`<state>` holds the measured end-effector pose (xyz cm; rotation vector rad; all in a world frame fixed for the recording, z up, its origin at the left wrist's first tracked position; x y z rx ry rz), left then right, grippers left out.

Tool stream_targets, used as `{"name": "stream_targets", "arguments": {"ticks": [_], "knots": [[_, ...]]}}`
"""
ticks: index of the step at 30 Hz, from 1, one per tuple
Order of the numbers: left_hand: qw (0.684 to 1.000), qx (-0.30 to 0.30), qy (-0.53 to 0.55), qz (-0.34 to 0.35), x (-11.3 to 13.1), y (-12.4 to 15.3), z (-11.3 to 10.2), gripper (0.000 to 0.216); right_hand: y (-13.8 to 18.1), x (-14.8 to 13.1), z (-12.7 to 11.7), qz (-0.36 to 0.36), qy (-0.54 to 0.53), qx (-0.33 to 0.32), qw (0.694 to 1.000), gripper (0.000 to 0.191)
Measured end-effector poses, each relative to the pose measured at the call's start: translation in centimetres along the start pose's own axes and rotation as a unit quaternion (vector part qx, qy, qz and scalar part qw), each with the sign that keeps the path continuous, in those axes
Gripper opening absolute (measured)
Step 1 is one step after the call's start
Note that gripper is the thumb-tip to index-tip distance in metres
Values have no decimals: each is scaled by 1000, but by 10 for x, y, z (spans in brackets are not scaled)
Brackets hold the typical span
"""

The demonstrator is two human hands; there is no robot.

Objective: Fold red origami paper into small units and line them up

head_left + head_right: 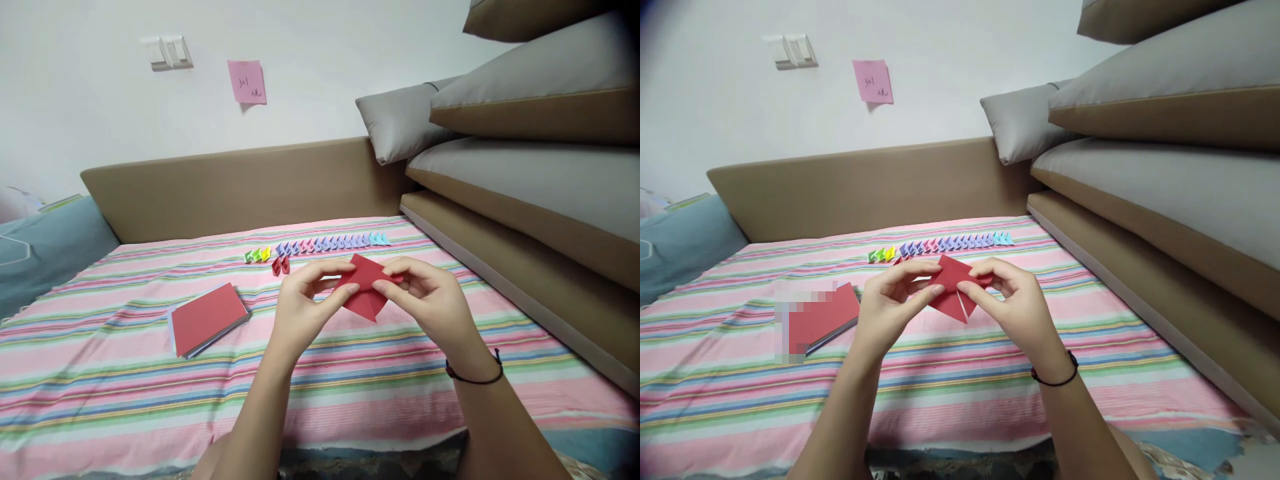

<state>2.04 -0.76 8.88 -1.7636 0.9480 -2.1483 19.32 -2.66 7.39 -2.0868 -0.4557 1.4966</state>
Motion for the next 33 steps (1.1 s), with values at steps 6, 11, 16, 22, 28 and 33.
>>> {"name": "stream_targets", "arguments": {"ticks": [6, 11, 16, 22, 28, 33], "knots": [[989, 110, 35, -94, 0, 4, 12, 30, 2, -4, 5, 37, 11, 9, 999, 11], [984, 138, 30, -108, 6, 8, 17, 17, 4, -12, 4, 46, 38, 48, 997, 10], [984, 137, 16, -110, 14, 10, 19, 14, 7, -17, 7, 70, -4, 67, 995, 8], [985, 130, 27, -114, 18, 12, 19, 10, 12, -26, 7, 96, -35, 79, 992, 11], [985, 121, 44, -110, 26, 14, 20, 10, 16, -34, 3, 74, 5, 74, 994, 7], [986, 119, 22, -112, 31, 15, 21, 7, 17, -38, 3, 68, 16, 70, 995, 7]]}}
Point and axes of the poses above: each hand's wrist, its own y-axis away from the middle knuckle, its own z-axis out of the palm, x = y × z, the point moved 2 cm from there along -y, towards the middle knuckle, and after that the axes turned 13 degrees about y, right-handed, at the moved point
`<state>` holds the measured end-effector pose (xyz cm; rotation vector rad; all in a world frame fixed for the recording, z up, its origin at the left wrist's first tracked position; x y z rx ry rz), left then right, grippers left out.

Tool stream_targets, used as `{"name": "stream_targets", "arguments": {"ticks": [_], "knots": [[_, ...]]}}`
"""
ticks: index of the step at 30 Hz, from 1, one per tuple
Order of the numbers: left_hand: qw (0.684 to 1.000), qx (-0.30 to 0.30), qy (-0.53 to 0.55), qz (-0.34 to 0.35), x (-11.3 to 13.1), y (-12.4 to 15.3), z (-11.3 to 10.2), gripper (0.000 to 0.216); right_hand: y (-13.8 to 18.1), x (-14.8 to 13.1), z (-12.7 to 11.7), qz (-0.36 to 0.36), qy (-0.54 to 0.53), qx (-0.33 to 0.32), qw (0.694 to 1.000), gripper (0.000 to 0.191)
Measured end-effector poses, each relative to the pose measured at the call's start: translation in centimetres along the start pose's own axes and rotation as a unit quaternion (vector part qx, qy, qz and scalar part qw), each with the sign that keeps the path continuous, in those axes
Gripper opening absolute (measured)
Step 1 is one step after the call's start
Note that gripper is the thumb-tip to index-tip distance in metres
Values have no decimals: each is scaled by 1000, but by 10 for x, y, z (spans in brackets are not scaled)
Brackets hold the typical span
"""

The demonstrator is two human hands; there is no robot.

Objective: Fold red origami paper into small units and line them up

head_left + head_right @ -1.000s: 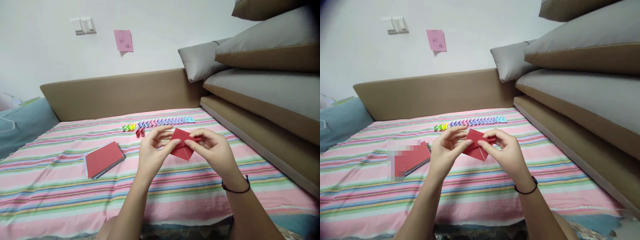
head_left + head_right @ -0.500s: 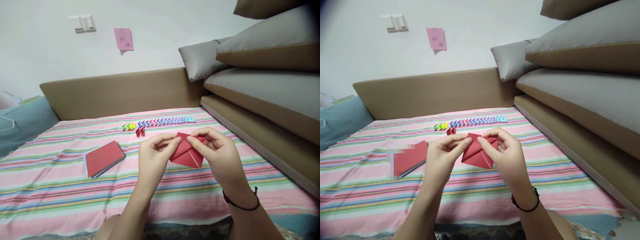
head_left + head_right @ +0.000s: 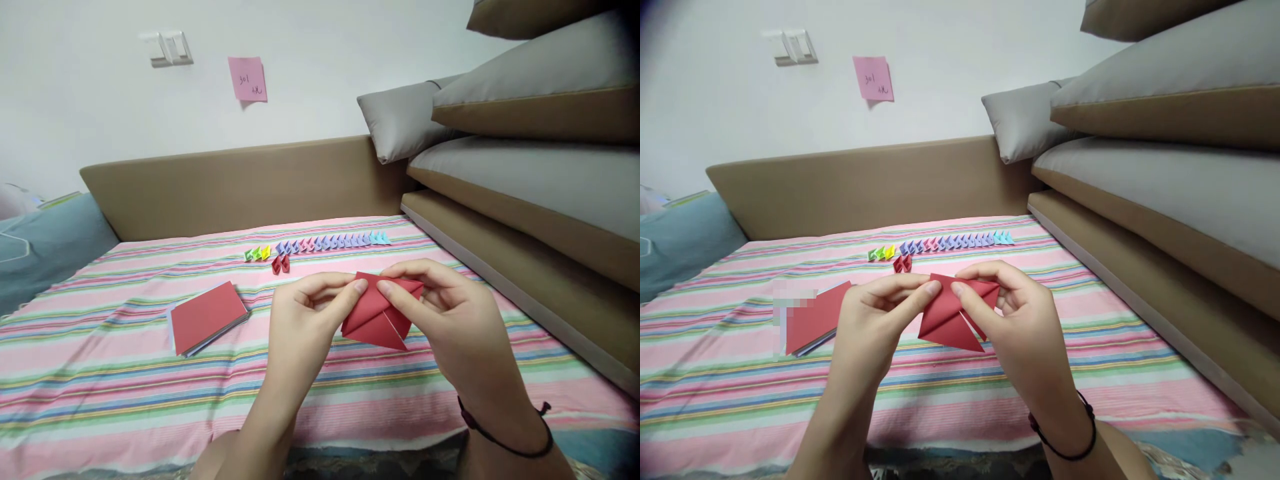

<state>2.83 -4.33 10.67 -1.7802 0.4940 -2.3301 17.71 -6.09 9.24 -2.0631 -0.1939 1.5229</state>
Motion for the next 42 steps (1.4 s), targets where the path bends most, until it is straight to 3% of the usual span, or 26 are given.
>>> {"name": "stream_targets", "arguments": {"ticks": [12, 20, 24, 30, 35, 42], "knots": [[1000, 7, 6, -17, 2, 1, 0, 9, 1, -2, -1, -3, 10, 2, 1000, 6], [998, -28, 29, -39, -4, -4, -4, 10, -2, 3, 0, 29, -35, -13, 999, 11], [998, -5, 56, -39, -10, -8, -8, 12, -4, 7, 2, 83, -129, -55, 987, 33], [997, 59, 53, 7, -14, -12, -9, 11, -2, 11, 16, 161, -186, -177, 953, 27], [995, 87, 48, 17, -12, -12, -3, 7, 1, 16, 26, 177, -204, -138, 953, 23], [996, 72, 47, 17, -15, -13, -7, 8, 0, 18, 29, 181, -226, -133, 948, 23]]}}
Point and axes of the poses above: each hand's wrist, its own y-axis away from the middle knuckle, its own z-axis out of the palm, x = y × z, the point moved 2 cm from there along -y, towards the middle knuckle, and after that the axes turned 13 degrees about y, right-handed, at the moved point
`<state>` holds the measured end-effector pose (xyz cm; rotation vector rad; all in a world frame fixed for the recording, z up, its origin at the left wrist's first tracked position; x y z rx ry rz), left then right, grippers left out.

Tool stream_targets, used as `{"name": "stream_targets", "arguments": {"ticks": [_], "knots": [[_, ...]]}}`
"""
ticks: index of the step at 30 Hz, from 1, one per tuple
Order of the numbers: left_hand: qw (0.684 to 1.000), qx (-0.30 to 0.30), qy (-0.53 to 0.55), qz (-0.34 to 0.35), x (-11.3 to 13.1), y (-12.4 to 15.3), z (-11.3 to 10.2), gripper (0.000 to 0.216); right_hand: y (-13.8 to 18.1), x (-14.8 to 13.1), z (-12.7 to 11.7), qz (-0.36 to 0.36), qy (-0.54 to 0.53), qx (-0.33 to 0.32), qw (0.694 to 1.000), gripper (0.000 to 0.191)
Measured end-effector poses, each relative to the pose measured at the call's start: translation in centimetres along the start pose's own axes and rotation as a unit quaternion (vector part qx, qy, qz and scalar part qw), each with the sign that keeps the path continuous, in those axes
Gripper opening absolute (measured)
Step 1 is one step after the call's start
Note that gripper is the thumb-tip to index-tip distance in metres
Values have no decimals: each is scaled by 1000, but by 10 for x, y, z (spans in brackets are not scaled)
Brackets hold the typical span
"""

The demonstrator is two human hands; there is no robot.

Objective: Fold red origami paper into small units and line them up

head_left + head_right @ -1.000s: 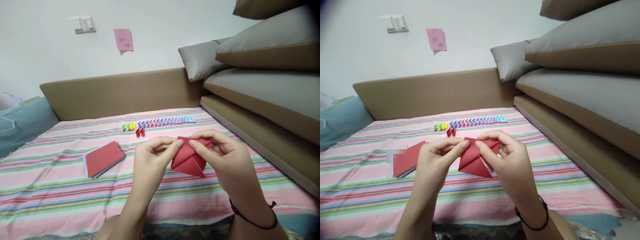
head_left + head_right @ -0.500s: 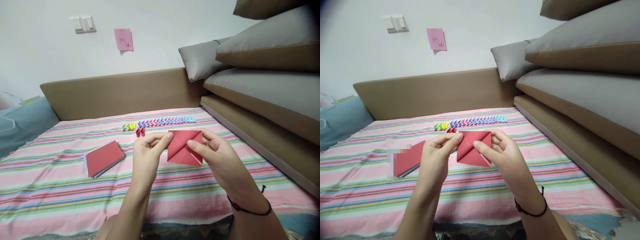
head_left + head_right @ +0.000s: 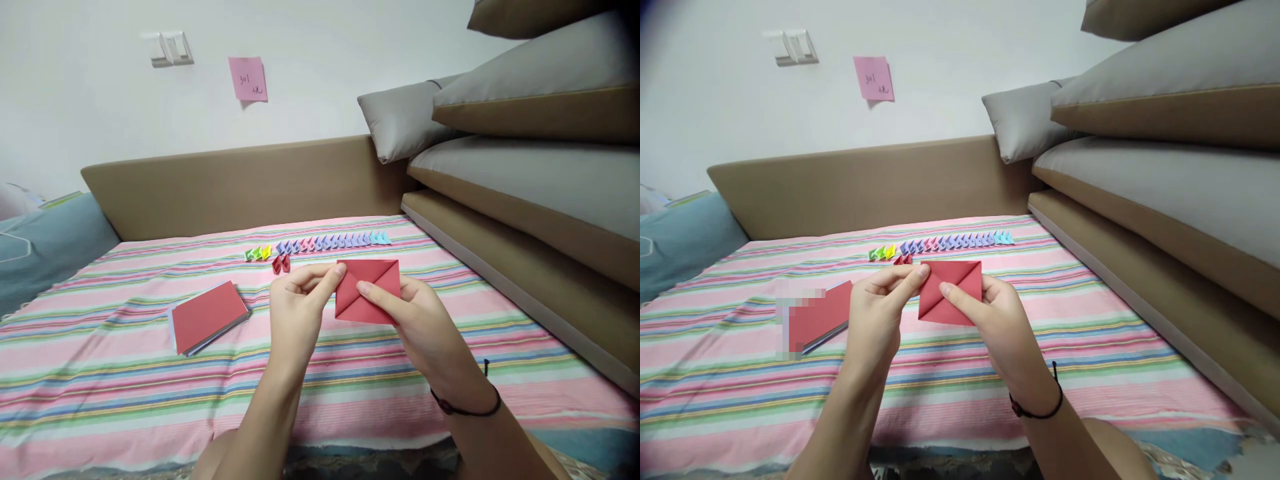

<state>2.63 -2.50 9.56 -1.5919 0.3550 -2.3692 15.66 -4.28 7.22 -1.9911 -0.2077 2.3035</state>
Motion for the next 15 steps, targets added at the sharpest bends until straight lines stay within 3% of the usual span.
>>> {"name": "stream_targets", "arguments": {"ticks": [7, 15], "knots": [[1000, -19, -8, 4, -4, -2, -4, 10, -1, 2, 0, -26, 32, 54, 998, 21], [999, -28, -17, -9, -6, -5, -6, 10, -1, 2, -5, -17, 51, 48, 997, 18]]}}
Point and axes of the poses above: each hand's wrist, its own y-axis away from the middle knuckle, its own z-axis out of the palm, x = y × z, the point moved 2 cm from there along -y, towards the middle knuckle, and after that the axes turned 13 degrees about y, right-handed, at the moved point
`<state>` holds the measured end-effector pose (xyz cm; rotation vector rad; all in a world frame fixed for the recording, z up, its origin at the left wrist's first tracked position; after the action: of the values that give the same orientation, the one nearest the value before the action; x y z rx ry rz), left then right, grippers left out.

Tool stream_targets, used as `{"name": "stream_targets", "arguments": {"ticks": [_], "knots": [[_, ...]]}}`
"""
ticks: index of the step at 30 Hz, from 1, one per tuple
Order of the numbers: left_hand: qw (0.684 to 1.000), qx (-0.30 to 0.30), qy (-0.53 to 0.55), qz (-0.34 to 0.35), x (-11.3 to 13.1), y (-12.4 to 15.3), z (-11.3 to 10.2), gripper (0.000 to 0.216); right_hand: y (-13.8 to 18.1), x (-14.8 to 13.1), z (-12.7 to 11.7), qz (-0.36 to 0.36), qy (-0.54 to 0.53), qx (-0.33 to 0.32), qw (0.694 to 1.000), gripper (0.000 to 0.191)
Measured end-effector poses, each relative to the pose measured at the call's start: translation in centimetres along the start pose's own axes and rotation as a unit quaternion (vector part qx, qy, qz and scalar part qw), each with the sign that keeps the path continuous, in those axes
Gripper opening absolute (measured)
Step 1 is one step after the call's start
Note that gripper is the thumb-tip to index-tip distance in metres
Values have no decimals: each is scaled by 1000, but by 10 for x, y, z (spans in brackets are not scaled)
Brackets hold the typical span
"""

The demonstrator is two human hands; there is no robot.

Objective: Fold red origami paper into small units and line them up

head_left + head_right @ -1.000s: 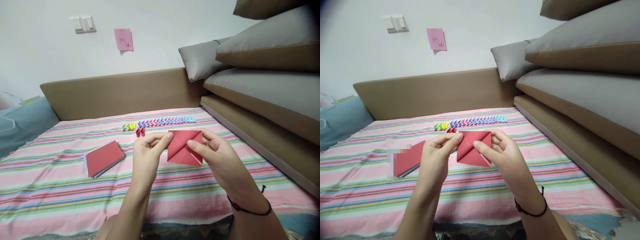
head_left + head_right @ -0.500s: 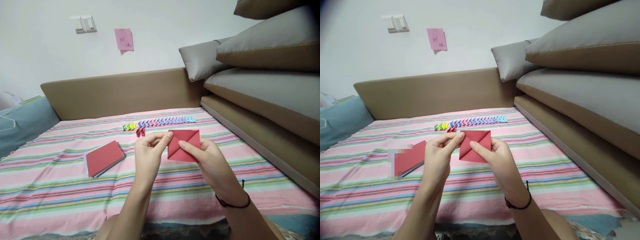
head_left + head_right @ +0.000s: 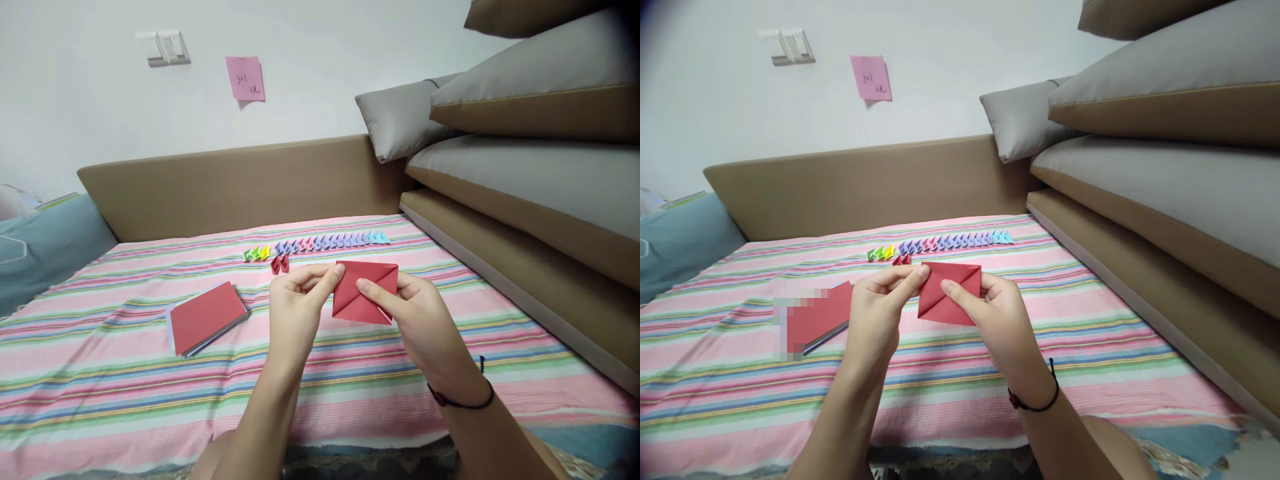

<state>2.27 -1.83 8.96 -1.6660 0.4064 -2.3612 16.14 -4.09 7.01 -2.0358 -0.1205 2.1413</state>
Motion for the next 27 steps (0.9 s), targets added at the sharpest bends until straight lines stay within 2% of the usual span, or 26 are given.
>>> {"name": "stream_targets", "arguments": {"ticks": [6, 11, 16, 19, 27], "knots": [[1000, -7, -7, -1, -1, 0, 0, 9, -2, -4, -4, 1, -4, -33, 999, 20], [1000, -15, -14, -1, -2, -1, 0, 11, -5, -3, -9, -18, -7, -11, 1000, 15], [1000, -17, -12, -6, -4, -3, -2, 12, -8, -2, -12, -8, -13, -1, 1000, 14], [1000, -21, -13, -8, -5, -4, -2, 12, -8, -1, -15, -11, -18, 30, 999, 17], [1000, -20, -16, -16, -4, -4, -2, 15, -9, -4, -17, -28, -3, 49, 998, 24]]}}
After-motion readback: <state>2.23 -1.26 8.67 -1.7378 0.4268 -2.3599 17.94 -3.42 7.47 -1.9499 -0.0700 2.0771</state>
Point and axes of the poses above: each hand's wrist, its own y-axis away from the middle knuckle, its own z-axis out of the palm, x = y × z, the point moved 2 cm from there along -y, towards the middle knuckle, and after that the axes turned 13 degrees about y, right-handed, at the moved point
